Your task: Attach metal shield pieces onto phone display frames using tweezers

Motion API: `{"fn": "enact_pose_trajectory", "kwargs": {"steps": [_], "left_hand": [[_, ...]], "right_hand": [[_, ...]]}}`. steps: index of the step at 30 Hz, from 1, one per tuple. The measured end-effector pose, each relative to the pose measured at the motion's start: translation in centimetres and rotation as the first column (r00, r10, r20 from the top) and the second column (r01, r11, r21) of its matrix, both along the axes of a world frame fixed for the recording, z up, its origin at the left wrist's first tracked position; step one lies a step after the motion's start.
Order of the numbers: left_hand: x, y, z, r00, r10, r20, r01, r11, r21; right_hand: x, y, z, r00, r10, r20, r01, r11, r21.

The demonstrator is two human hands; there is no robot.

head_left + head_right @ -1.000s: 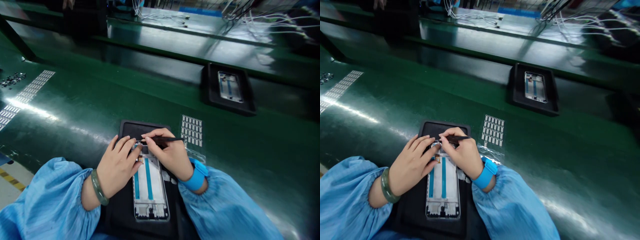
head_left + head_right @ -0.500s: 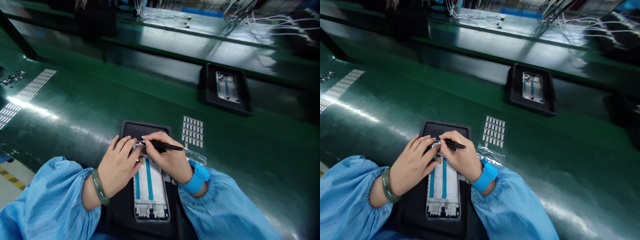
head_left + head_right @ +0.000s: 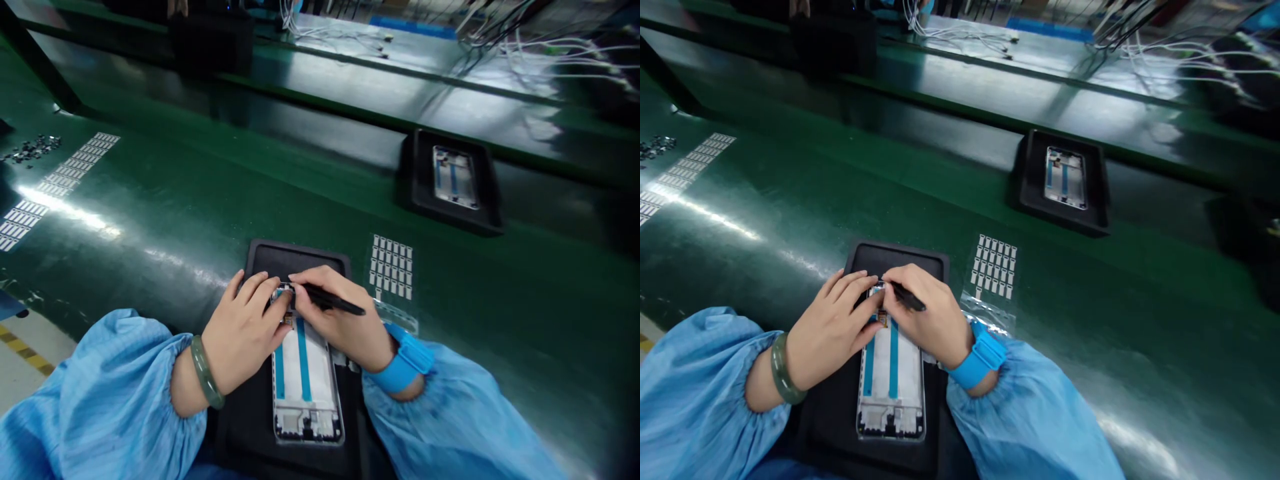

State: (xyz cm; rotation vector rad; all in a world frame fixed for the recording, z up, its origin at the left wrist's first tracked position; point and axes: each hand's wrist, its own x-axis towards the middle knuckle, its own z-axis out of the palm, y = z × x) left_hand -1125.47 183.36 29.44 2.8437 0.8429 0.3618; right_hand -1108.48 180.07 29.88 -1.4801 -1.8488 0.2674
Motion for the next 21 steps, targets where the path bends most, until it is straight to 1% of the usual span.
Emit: {"fn": "enact_pose_trajectory", "kwargs": {"steps": [3,4,5,6,8,9,10,11,12,13,15,18,21], "left_hand": [[0.0,0.0,0.0,1.000,0.004,0.005,-0.004,1.000,0.007],[0.0,0.0,-0.1,1.000,0.005,0.005,-0.005,1.000,0.007],[0.0,0.0,-0.1,1.000,0.005,0.004,-0.005,1.000,0.004],[0.0,0.1,-0.1,1.000,0.003,0.002,-0.003,1.000,0.000],[-0.1,0.1,0.0,1.000,-0.001,-0.003,0.001,1.000,-0.009],[-0.1,0.1,0.0,1.000,-0.002,-0.006,0.002,1.000,-0.014],[-0.1,0.1,0.0,1.000,-0.002,-0.007,0.002,1.000,-0.019],[-0.1,0.1,0.0,1.000,-0.002,-0.007,0.002,1.000,-0.024],[-0.1,0.1,0.1,1.000,0.000,-0.005,0.000,1.000,-0.030],[-0.1,0.1,0.1,1.000,0.002,0.000,-0.002,0.999,-0.036],[-0.1,0.2,0.2,1.000,0.007,0.024,-0.006,0.999,-0.053],[0.0,0.6,0.3,0.994,0.027,0.102,-0.020,0.997,-0.077],[0.1,1.4,0.3,0.981,0.059,0.185,-0.045,0.996,-0.082]], "right_hand": [[-0.4,-0.1,0.2,0.974,0.114,0.195,-0.114,0.993,-0.012],[-0.5,-0.2,0.2,0.963,0.132,0.235,-0.130,0.991,-0.027],[-0.5,-0.2,0.1,0.964,0.125,0.236,-0.122,0.992,-0.028],[-0.5,-0.2,0.0,0.977,0.088,0.195,-0.087,0.996,-0.012],[-0.3,-0.1,-0.4,0.999,-0.041,0.008,0.041,0.999,0.001],[0.0,-0.1,-0.6,0.987,-0.113,-0.111,0.111,0.994,-0.018],[0.2,-0.1,-0.8,0.959,-0.177,-0.222,0.169,0.984,-0.052],[0.4,-0.1,-1.0,0.927,-0.220,-0.303,0.202,0.975,-0.090],[0.7,-0.1,-1.1,0.906,-0.238,-0.349,0.210,0.971,-0.118],[0.8,-0.2,-1.2,0.901,-0.242,-0.360,0.211,0.970,-0.124],[1.0,-0.3,-1.2,0.928,-0.228,-0.293,0.211,0.973,-0.090],[0.8,-0.4,-1.0,0.966,-0.199,-0.167,0.199,0.980,-0.021],[0.6,-0.4,-0.9,0.977,-0.167,-0.135,0.171,0.985,0.016]]}}
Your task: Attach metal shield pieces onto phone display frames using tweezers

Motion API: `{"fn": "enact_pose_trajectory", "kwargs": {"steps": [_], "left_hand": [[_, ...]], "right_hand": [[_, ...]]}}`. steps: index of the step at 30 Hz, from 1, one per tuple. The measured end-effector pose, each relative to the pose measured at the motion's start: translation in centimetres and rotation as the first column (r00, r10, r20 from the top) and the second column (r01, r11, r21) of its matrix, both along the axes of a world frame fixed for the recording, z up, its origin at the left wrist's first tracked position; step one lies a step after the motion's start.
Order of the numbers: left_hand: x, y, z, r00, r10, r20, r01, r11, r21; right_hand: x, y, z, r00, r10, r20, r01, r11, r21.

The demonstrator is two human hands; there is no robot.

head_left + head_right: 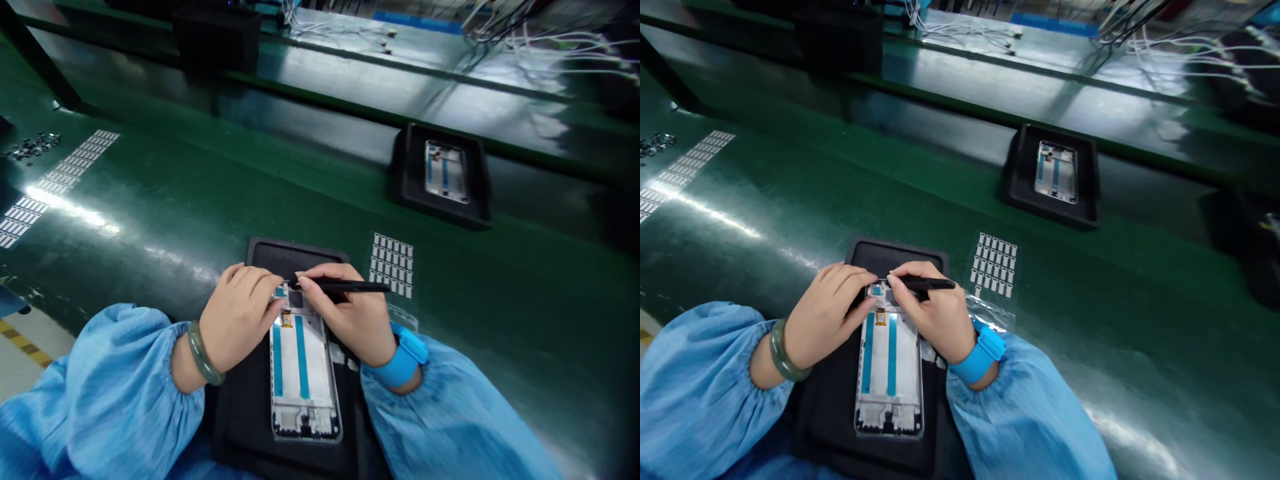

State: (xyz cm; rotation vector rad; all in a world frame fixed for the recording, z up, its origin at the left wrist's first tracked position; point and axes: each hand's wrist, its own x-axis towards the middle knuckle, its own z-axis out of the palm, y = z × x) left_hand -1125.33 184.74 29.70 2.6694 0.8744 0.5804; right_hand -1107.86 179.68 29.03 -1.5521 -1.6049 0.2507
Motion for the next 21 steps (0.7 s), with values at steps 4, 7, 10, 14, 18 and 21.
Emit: {"fn": "enact_pose_trajectory", "kwargs": {"steps": [4,7,10,14,18,21], "left_hand": [[0.4,0.8,-0.1,0.998,0.053,-0.023,-0.053,0.999,-0.007],[0.8,1.1,-0.3,0.996,0.079,-0.050,-0.081,0.996,-0.031],[1.0,1.2,-0.4,0.993,0.101,-0.058,-0.103,0.994,-0.042],[1.2,1.3,-0.5,0.992,0.111,-0.056,-0.114,0.993,-0.043],[1.3,1.5,-0.5,0.990,0.124,-0.059,-0.127,0.991,-0.044],[1.5,1.6,-0.5,0.989,0.128,-0.071,-0.132,0.990,-0.051]], "right_hand": [[0.0,0.3,-0.1,0.999,0.037,0.018,-0.037,0.999,0.031],[0.0,0.4,-0.3,0.998,0.057,0.042,-0.059,0.996,0.063],[0.0,0.5,-0.4,0.996,0.056,0.071,-0.062,0.994,0.088],[-0.1,0.6,-0.5,0.994,0.034,0.099,-0.044,0.994,0.102],[-0.1,0.6,-0.5,0.995,0.022,0.101,-0.033,0.994,0.109],[-0.1,0.6,-0.5,0.994,0.024,0.105,-0.035,0.994,0.106]]}}
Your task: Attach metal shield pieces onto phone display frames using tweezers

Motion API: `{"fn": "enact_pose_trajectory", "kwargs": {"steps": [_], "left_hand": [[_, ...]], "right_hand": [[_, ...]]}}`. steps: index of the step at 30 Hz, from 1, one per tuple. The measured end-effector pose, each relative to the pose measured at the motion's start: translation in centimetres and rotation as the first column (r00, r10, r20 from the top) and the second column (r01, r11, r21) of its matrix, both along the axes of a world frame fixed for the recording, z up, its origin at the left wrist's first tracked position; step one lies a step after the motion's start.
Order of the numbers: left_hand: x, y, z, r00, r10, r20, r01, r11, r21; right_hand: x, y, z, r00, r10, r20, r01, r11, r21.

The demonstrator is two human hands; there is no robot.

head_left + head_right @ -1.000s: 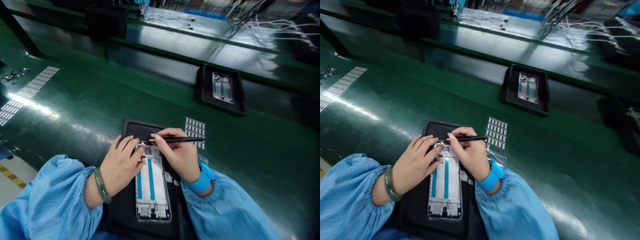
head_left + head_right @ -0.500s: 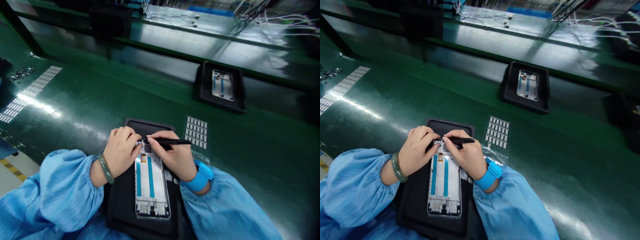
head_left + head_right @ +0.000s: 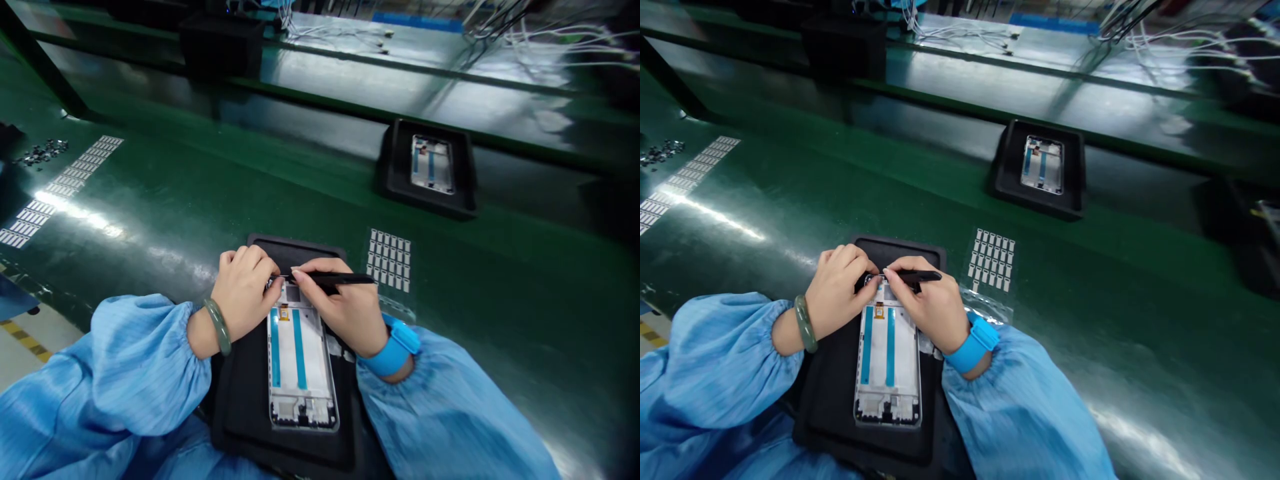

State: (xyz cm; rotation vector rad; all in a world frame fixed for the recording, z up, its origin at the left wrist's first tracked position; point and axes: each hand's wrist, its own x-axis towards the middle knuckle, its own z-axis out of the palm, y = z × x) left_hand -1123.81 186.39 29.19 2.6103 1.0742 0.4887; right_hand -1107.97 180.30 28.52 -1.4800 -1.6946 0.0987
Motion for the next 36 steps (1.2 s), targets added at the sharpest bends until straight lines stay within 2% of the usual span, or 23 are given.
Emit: {"fn": "enact_pose_trajectory", "kwargs": {"steps": [5,9,12,14,23,29,36], "left_hand": [[0.5,0.3,-0.1,1.000,0.024,0.002,-0.024,1.000,0.012],[0.3,0.3,0.1,1.000,0.020,-0.007,-0.020,1.000,-0.008],[-0.3,0.1,0.2,1.000,-0.014,-0.005,0.014,0.998,-0.055],[-0.7,-0.1,0.2,0.999,-0.045,0.000,0.045,0.995,-0.086],[-1.0,-0.4,0.0,0.997,-0.068,-0.040,0.064,0.993,-0.095],[-1.0,-0.5,0.0,0.997,-0.068,-0.036,0.064,0.994,-0.086],[-1.0,-0.6,0.1,0.997,-0.067,-0.038,0.063,0.994,-0.092]], "right_hand": [[-0.2,-0.1,0.0,1.000,0.005,-0.020,-0.004,1.000,0.013],[-0.1,-0.1,0.1,0.984,-0.072,-0.162,0.072,0.997,-0.010],[0.1,0.0,0.1,0.956,-0.040,-0.292,0.015,0.996,-0.088],[0.1,0.1,0.2,0.946,-0.010,-0.323,-0.033,0.991,-0.129],[-0.2,0.5,0.3,0.972,-0.022,-0.233,-0.018,0.986,-0.168],[0.1,0.7,0.3,0.930,-0.040,-0.365,-0.048,0.972,-0.229],[-0.1,0.8,0.3,0.973,0.028,-0.227,-0.064,0.986,-0.153]]}}
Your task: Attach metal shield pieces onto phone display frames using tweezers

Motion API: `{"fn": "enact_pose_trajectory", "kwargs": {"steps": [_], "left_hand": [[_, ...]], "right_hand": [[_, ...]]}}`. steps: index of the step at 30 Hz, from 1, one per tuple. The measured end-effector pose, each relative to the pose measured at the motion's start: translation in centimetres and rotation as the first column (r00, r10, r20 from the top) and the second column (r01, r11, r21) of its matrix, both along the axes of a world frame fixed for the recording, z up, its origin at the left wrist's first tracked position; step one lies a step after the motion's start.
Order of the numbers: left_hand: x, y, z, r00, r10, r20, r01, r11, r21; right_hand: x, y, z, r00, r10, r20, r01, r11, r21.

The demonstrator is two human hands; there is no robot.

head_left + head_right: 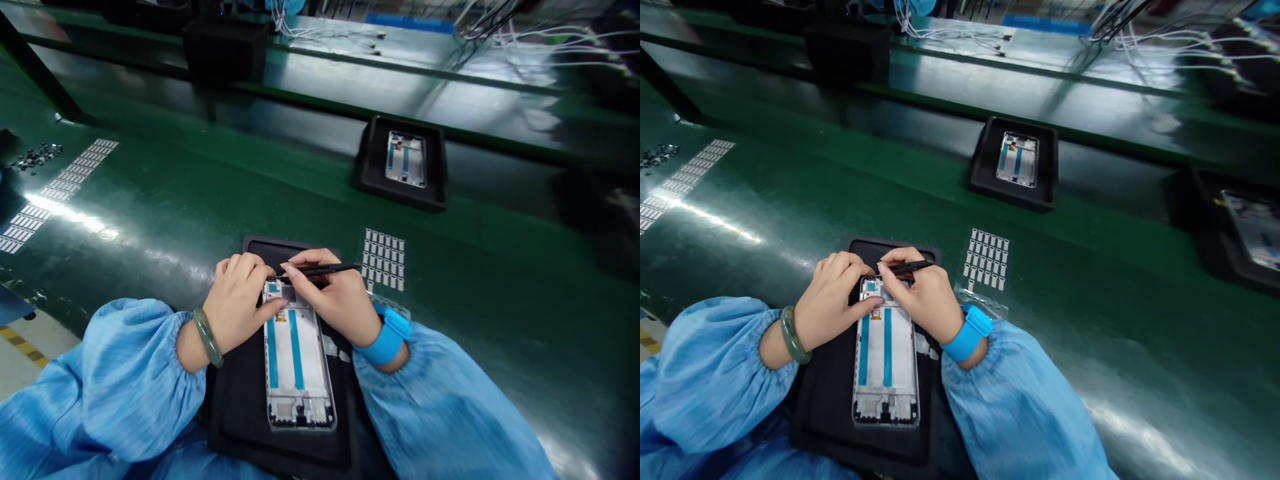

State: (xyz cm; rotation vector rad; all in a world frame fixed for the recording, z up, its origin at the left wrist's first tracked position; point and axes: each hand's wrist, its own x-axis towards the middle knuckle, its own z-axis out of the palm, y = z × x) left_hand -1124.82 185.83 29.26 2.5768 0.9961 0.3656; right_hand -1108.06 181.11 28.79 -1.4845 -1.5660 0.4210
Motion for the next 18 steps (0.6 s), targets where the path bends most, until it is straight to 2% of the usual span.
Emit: {"fn": "enact_pose_trajectory", "kwargs": {"steps": [7,10,12,14,16,18], "left_hand": [[0.1,-0.1,0.0,1.000,-0.003,-0.015,0.003,1.000,0.017],[0.0,0.1,-0.2,1.000,-0.004,-0.023,0.004,1.000,0.010],[0.0,0.2,-0.1,1.000,-0.002,-0.023,0.002,1.000,-0.010],[0.1,0.0,0.4,1.000,0.011,0.008,-0.011,1.000,-0.006],[0.4,-1.0,1.3,0.999,-0.013,0.049,0.010,0.998,0.059],[1.1,-2.7,2.1,0.989,-0.142,0.050,0.135,0.982,0.130]], "right_hand": [[-0.4,-0.1,0.1,0.991,0.045,0.126,-0.050,0.998,0.033],[-0.5,0.0,0.0,0.992,0.059,0.110,-0.063,0.997,0.035],[-0.3,0.0,-0.1,1.000,0.024,0.007,-0.024,1.000,0.004],[-0.1,0.1,-0.2,0.978,-0.064,-0.197,0.058,0.998,-0.034],[0.1,0.2,-0.3,0.890,-0.156,-0.429,0.140,0.988,-0.068],[0.1,0.3,-0.3,0.780,-0.205,-0.591,0.183,0.978,-0.098]]}}
